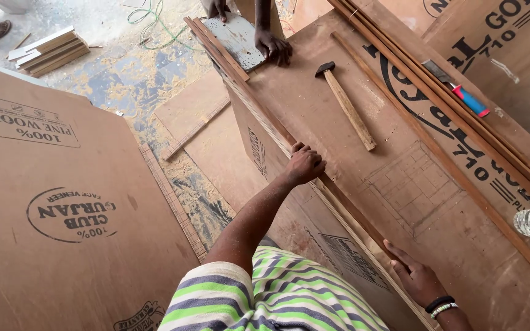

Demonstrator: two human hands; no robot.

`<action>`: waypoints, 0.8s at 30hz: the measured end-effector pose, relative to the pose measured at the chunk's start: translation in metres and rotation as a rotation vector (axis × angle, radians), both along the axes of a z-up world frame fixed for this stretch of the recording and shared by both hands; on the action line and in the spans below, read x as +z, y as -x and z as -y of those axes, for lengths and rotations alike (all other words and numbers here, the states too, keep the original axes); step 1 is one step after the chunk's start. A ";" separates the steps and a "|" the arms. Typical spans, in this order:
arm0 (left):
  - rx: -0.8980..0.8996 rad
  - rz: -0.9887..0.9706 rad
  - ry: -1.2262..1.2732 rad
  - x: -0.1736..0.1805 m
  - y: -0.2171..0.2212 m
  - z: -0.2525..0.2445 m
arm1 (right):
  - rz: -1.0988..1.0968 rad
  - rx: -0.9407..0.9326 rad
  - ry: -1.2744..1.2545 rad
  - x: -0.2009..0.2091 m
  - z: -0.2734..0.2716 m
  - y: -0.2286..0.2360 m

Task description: Applying and fitting decorative wood trim strips to a plywood furniture piece using adhesive and manual alignment.

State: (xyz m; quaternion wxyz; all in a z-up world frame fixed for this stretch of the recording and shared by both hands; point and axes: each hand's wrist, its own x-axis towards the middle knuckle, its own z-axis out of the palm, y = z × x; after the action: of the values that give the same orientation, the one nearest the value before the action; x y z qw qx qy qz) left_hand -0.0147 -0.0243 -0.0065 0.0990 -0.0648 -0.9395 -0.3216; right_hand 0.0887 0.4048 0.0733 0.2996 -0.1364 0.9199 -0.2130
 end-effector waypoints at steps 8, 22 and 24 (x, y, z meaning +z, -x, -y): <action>0.007 0.084 0.018 0.005 0.011 0.021 | -0.004 0.011 -0.015 -0.003 0.020 0.013; 0.012 0.001 -0.034 -0.003 0.016 0.038 | -0.072 0.012 0.072 -0.016 0.035 0.012; 0.014 0.001 -0.029 0.000 0.019 0.043 | -0.011 -0.014 -0.042 -0.007 0.044 0.016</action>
State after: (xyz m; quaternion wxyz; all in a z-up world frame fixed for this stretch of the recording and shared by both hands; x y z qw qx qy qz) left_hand -0.0342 -0.0670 -0.0069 0.1017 -0.0566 -0.9351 -0.3346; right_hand 0.0724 0.3605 0.0662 0.2958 -0.1246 0.9268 -0.1951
